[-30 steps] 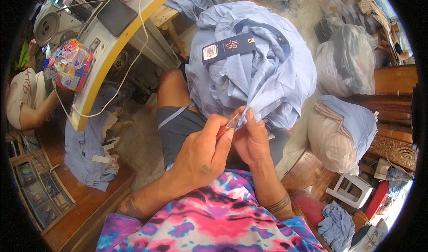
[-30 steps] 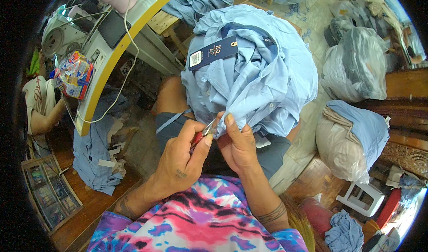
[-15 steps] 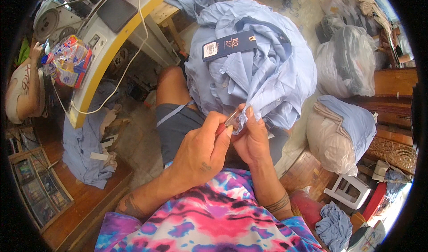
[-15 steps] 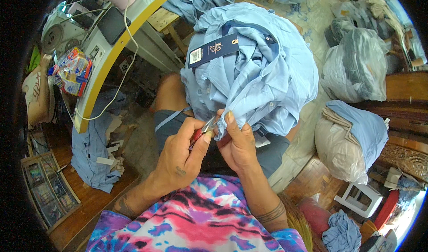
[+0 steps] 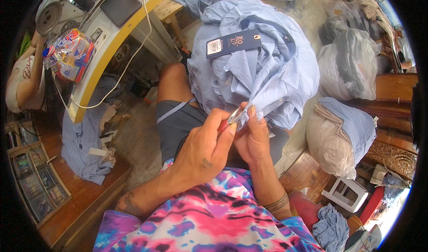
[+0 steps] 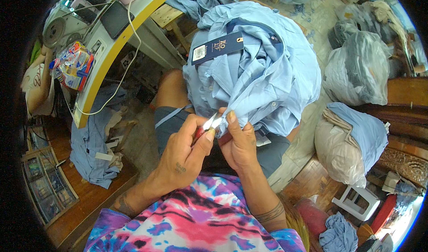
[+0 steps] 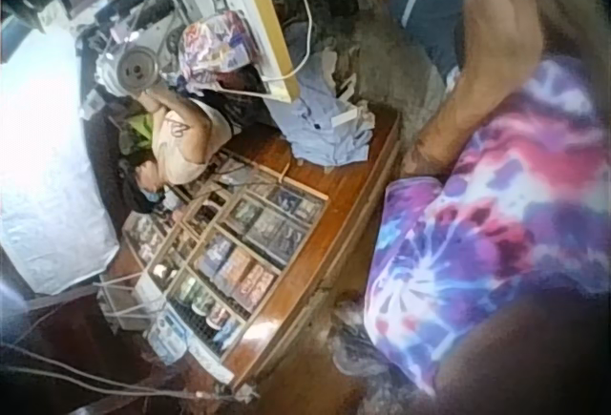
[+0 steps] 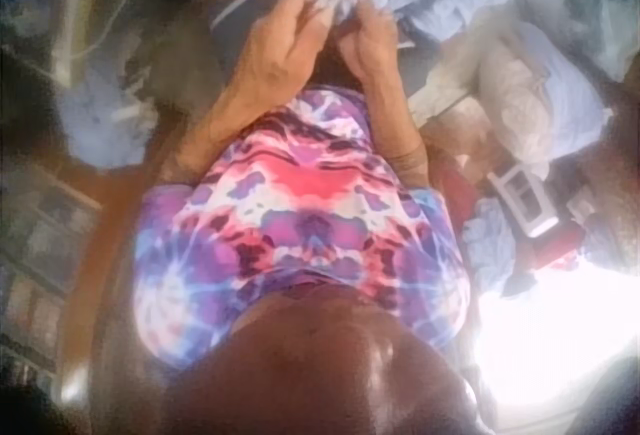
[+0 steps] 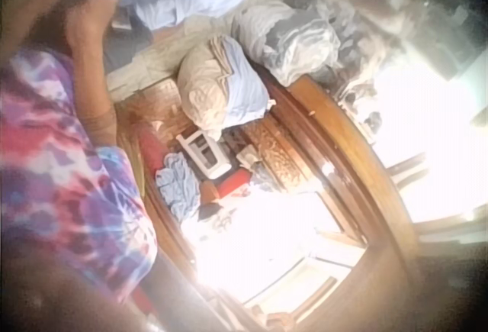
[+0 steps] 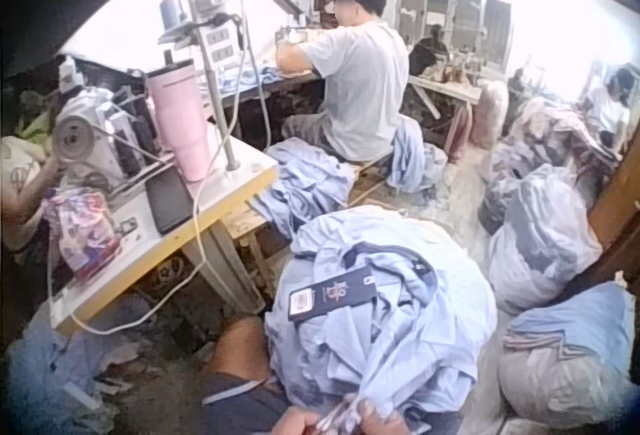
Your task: The person uses snips to cut plastic fasteners and loose threads from a pile of shirts and then lifts one shirt to view it.
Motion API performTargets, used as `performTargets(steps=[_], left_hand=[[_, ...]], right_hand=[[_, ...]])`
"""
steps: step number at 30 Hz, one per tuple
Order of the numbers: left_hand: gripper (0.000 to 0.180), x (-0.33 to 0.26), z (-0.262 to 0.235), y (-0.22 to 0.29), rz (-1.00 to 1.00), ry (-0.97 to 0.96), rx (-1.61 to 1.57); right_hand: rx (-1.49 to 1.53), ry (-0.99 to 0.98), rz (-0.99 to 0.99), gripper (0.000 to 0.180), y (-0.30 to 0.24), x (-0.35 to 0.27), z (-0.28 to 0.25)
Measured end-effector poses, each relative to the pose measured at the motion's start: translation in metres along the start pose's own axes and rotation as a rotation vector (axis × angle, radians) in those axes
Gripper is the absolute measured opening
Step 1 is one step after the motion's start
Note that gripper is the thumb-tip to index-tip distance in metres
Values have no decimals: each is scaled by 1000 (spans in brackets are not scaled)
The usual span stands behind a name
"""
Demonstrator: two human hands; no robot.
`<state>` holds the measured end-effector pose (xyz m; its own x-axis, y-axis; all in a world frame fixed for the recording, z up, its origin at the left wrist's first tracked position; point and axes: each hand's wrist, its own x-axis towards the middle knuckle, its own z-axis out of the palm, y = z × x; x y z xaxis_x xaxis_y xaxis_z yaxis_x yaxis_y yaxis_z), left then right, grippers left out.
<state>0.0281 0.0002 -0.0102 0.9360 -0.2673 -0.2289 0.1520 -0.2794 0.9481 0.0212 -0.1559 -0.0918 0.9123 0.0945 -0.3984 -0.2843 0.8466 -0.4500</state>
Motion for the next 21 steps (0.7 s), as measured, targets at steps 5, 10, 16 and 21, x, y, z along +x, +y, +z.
performTargets(steps=[5, 10, 16, 21], left_hand=[[19, -2, -1, -2, -7, -15, 13], [20, 2, 1, -3, 5, 9, -14], [22, 4, 1, 2, -39, 1, -12], [23, 8, -3, 12, -9, -32, 76]], right_hand=[[37, -42, 29, 27, 0, 0, -2], [-44, 21, 11, 28, 0, -2, 2], [-114, 36, -78, 26, 3, -2, -5], [-122, 32, -70, 22, 0, -2, -6]])
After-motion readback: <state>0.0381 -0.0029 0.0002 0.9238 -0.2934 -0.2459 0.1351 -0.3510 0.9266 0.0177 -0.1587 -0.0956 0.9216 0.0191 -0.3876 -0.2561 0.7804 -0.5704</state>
